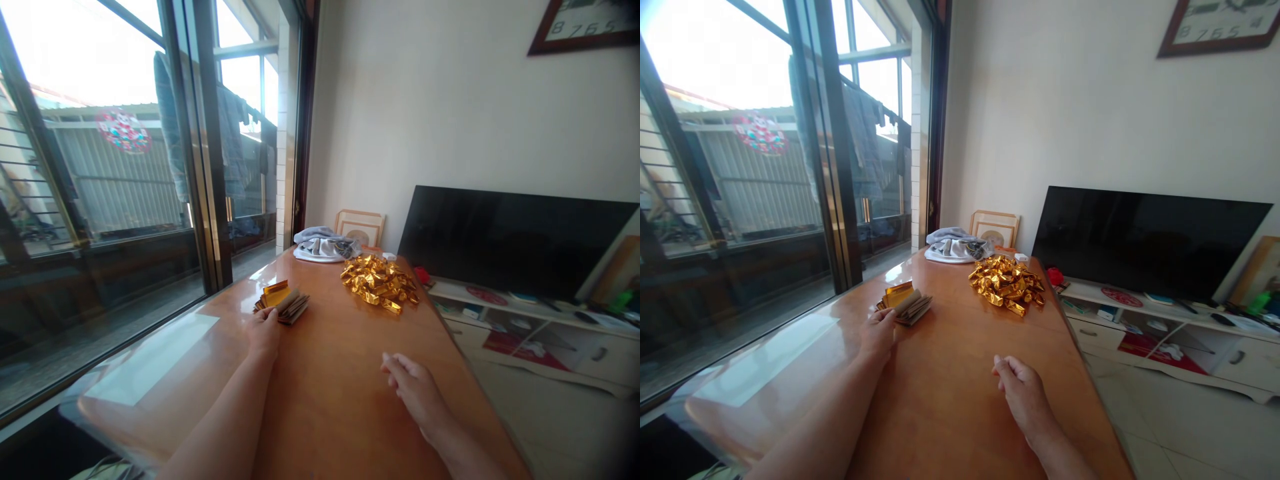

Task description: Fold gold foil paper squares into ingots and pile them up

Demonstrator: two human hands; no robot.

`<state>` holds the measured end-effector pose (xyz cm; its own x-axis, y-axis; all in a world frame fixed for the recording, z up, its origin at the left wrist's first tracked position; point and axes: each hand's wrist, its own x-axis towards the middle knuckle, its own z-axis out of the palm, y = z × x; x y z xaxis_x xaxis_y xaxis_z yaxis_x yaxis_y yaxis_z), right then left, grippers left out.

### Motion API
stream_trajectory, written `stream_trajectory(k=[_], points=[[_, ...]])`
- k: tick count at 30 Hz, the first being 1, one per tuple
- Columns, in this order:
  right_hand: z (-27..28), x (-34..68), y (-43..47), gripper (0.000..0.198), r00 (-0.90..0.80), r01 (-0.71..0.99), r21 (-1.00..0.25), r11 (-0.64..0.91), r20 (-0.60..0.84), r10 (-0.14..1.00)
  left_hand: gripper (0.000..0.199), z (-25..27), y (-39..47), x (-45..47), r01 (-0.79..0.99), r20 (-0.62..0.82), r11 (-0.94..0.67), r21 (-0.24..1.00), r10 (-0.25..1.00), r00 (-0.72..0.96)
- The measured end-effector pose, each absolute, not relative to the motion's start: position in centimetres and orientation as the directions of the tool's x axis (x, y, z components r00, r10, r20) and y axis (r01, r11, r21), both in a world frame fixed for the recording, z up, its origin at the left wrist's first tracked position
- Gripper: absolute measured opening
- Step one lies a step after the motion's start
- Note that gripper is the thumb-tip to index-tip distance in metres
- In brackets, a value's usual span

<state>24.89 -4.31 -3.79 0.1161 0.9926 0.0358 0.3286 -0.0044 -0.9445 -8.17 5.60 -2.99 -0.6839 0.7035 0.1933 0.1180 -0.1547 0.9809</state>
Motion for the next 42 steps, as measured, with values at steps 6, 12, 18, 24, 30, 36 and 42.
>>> stream_trajectory(k=[6, 12, 18, 24, 30, 36, 42], points=[[-3.4, 24.8, -4.4, 0.050, 0.096, 0.328, -0.945, 0.000, 0.034, 0.995, 0.023, -2.8, 5.5, -8.1, 0.114, 0.233, -0.221, 0.969, 0.652, -0.722], [-3.1, 24.8, -4.6, 0.049, 0.100, 0.339, -0.941, 0.018, 0.055, 0.993, 0.022, -1.6, 4.9, -7.7, 0.124, 0.303, -0.306, 0.944, 0.657, -0.690], [-2.7, 24.7, -4.7, 0.047, 0.106, 0.335, -0.940, 0.063, 0.104, 0.989, 0.025, -0.2, 3.9, -6.0, 0.160, 0.423, -0.411, 0.897, 0.697, -0.580], [-2.3, 24.3, -4.8, 0.048, 0.100, 0.180, -0.983, 0.044, 0.063, 0.993, 0.015, 0.6, 1.4, -3.1, 0.414, 0.667, -0.535, 0.736, 0.676, -0.312], [-1.3, 24.0, -5.1, 0.052, 0.083, -0.062, -0.998, -0.027, -0.032, 0.996, 0.004, 1.0, -0.7, -0.3, 0.448, 0.753, -0.682, 0.578, 0.657, 0.028], [-0.7, 24.3, -5.2, 0.043, -0.025, -0.262, -0.956, -0.131, -0.129, 0.991, 0.007, 0.8, -1.6, 1.3, 0.399, 0.730, -0.747, 0.532, 0.643, 0.232], [-1.2, 24.7, -4.7, 0.028, 0.008, -0.306, -0.946, -0.105, -0.113, 0.994, 0.008, 0.3, -1.8, 1.9, 0.381, 0.648, -0.748, 0.543, 0.662, 0.377]])
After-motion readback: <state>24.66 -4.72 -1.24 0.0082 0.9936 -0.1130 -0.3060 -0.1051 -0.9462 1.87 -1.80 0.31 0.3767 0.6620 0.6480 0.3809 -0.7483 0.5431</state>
